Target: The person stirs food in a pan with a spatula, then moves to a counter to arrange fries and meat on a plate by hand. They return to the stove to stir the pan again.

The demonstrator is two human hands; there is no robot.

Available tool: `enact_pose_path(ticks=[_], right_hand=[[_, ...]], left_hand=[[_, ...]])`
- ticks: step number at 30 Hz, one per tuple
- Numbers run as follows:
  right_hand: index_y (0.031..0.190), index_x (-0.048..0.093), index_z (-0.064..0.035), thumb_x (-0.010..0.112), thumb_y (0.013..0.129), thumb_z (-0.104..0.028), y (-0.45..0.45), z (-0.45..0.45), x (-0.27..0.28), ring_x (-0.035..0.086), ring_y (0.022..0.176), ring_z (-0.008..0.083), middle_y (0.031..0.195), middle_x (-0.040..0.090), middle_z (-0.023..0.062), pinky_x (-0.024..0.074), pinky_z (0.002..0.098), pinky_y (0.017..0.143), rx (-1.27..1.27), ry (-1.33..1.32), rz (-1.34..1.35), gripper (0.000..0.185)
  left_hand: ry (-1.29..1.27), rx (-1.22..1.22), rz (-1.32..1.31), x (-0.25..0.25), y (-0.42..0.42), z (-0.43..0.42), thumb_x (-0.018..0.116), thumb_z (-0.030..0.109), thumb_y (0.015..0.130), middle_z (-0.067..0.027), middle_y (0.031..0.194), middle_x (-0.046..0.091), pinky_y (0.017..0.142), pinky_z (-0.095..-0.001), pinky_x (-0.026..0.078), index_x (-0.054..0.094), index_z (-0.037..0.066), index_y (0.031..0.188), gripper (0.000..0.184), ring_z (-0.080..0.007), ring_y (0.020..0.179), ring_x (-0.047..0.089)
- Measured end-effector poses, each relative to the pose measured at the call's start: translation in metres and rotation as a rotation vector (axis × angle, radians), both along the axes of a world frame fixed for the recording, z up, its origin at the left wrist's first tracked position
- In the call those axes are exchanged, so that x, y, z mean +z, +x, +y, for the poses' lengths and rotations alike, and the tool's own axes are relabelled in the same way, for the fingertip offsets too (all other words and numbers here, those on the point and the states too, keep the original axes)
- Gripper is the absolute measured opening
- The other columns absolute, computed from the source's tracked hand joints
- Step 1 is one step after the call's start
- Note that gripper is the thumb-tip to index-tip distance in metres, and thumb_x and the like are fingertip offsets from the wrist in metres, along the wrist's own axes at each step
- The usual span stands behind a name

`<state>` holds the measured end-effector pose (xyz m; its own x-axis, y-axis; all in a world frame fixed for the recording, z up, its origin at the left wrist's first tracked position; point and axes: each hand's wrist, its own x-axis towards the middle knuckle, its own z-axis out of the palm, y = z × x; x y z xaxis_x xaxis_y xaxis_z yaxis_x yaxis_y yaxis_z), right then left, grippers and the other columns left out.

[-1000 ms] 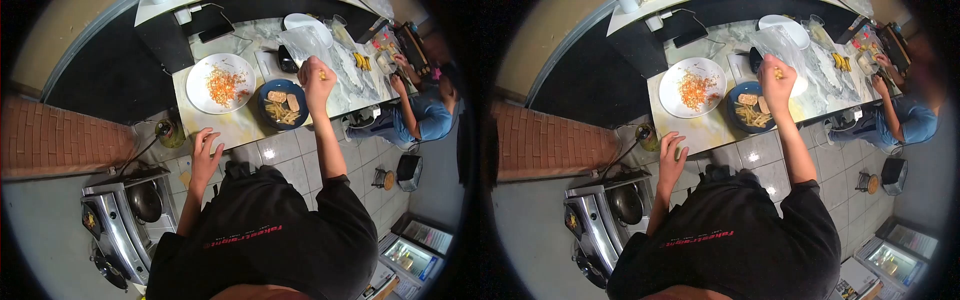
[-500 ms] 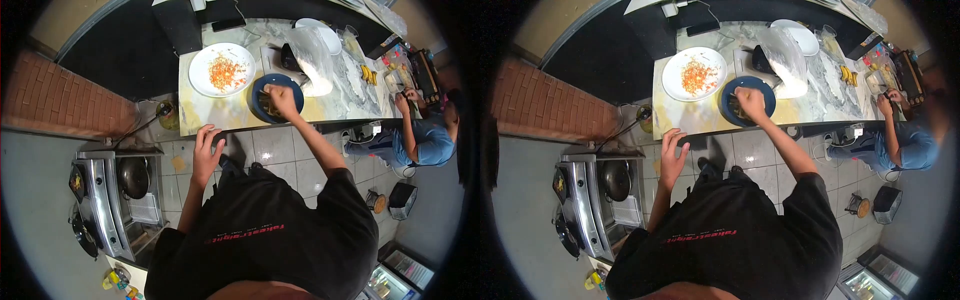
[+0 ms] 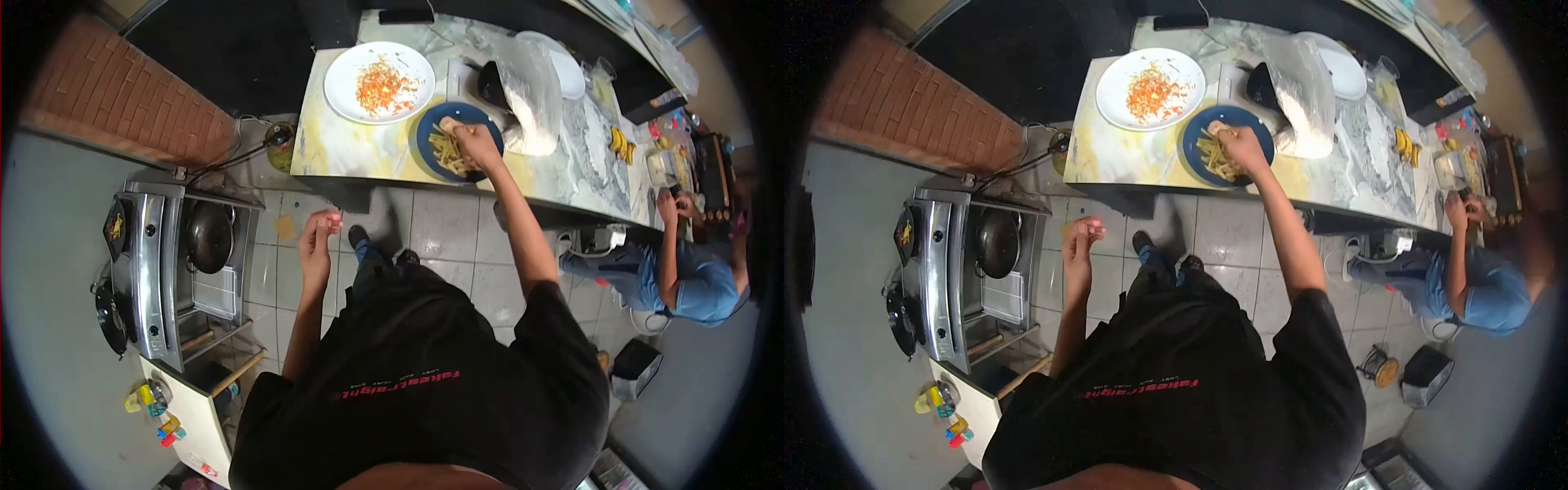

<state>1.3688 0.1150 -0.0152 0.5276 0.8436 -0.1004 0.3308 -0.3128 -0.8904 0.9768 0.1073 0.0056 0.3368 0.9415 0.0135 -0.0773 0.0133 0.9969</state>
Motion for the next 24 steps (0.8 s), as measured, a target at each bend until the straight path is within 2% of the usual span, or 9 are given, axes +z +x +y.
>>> enact_pose_path(ticks=[3,7,9,11,13,16,21,23,24], right_hand=[[0.060,0.051,-0.0107,0.056,0.094,-0.025,0.000,-0.008,0.081,0.040,0.039,0.0070,0.047,0.043,-0.0019,0.0289,0.0251,0.038,0.133,0.061,0.045,0.037],[0.080,0.056,-0.0037,0.051,0.099,-0.023,0.004,-0.026,0.197,0.031,0.042,0.0043,0.053,0.033,-0.0061,0.0245,0.0213,0.038,0.489,0.403,0.569,0.027],[0.062,0.040,-0.0126,0.053,0.097,-0.025,0.005,-0.032,0.203,0.028,0.043,0.0038,0.051,0.030,-0.0060,0.0251,0.0199,0.039,0.548,0.592,0.737,0.040],[0.063,0.049,-0.0055,0.057,0.093,-0.031,0.021,-0.016,0.145,0.048,0.043,0.0174,0.051,0.048,0.0046,0.0404,0.0297,0.041,0.338,0.370,0.953,0.041],[0.074,0.059,0.0058,0.061,0.088,-0.034,0.010,-0.005,0.034,0.064,0.064,0.0388,0.068,0.064,0.0228,0.0527,0.0442,0.060,0.236,-0.063,-0.808,0.042],[0.086,0.064,0.0078,0.062,0.084,-0.035,0.000,-0.010,0.017,0.064,0.087,0.0463,0.086,0.063,0.0316,0.0507,0.0501,0.080,0.268,-0.001,-0.557,0.043],[0.077,0.062,0.0063,0.061,0.087,-0.032,-0.009,-0.030,0.102,0.063,0.056,0.0265,0.064,0.063,0.0188,0.0494,0.0361,0.054,0.166,0.130,-0.428,0.040],[0.065,0.054,-0.0029,0.058,0.091,-0.030,0.001,-0.035,0.148,0.056,0.050,0.0117,0.054,0.054,0.0047,0.0384,0.0266,0.041,0.435,0.118,0.544,0.038],[0.065,0.054,-0.0029,0.058,0.091,-0.030,0.001,-0.034,0.149,0.056,0.050,0.0117,0.054,0.054,0.0047,0.0384,0.0266,0.041,0.444,0.123,0.542,0.038]], left_hand=[[0.072,0.001,0.092,0.005,-0.002,-0.006,0.045,0.019,0.103,-0.0067,0.105,0.062,0.080,-0.0273,0.046,0.063,-0.002,0.100,0.029,-0.0139,0.089,0.060],[0.089,-0.009,0.071,0.013,0.007,-0.012,0.046,0.019,0.103,-0.0063,0.102,0.062,0.080,-0.0272,0.046,0.063,-0.002,0.100,0.028,-0.0135,0.089,0.059],[0.066,-0.003,0.013,0.014,0.008,-0.016,0.047,0.019,0.103,-0.0064,0.101,0.063,0.080,-0.0273,0.046,0.064,-0.002,0.100,0.027,-0.0131,0.088,0.059],[0.065,0.015,-0.001,0.021,0.005,-0.022,0.047,0.019,0.103,-0.0063,0.101,0.062,0.080,-0.0273,0.046,0.063,-0.002,0.100,0.027,-0.0132,0.087,0.059],[0.052,0.031,-0.013,0.020,-0.006,-0.032,0.048,0.020,0.103,-0.0062,0.102,0.062,0.080,-0.0273,0.046,0.063,-0.002,0.101,0.027,-0.0133,0.087,0.059],[0.141,0.038,0.013,0.015,-0.021,-0.028,0.047,0.022,0.103,-0.0053,0.101,0.063,0.080,-0.0274,0.045,0.062,-0.001,0.102,0.028,-0.0134,0.086,0.059],[0.038,0.097,0.094,0.009,-0.041,-0.053,0.045,0.026,0.104,-0.0049,0.098,0.064,0.079,-0.0276,0.046,0.063,0.000,0.101,0.031,-0.0127,0.085,0.060],[0.022,0.107,0.090,0.009,-0.042,-0.059,0.045,0.026,0.104,-0.0048,0.098,0.064,0.079,-0.0274,0.046,0.063,0.000,0.102,0.032,-0.0126,0.085,0.060],[0.007,0.112,0.086,0.008,-0.043,-0.061,0.045,0.027,0.104,-0.0048,0.098,0.064,0.079,-0.0273,0.046,0.063,0.000,0.102,0.032,-0.0126,0.085,0.060]])
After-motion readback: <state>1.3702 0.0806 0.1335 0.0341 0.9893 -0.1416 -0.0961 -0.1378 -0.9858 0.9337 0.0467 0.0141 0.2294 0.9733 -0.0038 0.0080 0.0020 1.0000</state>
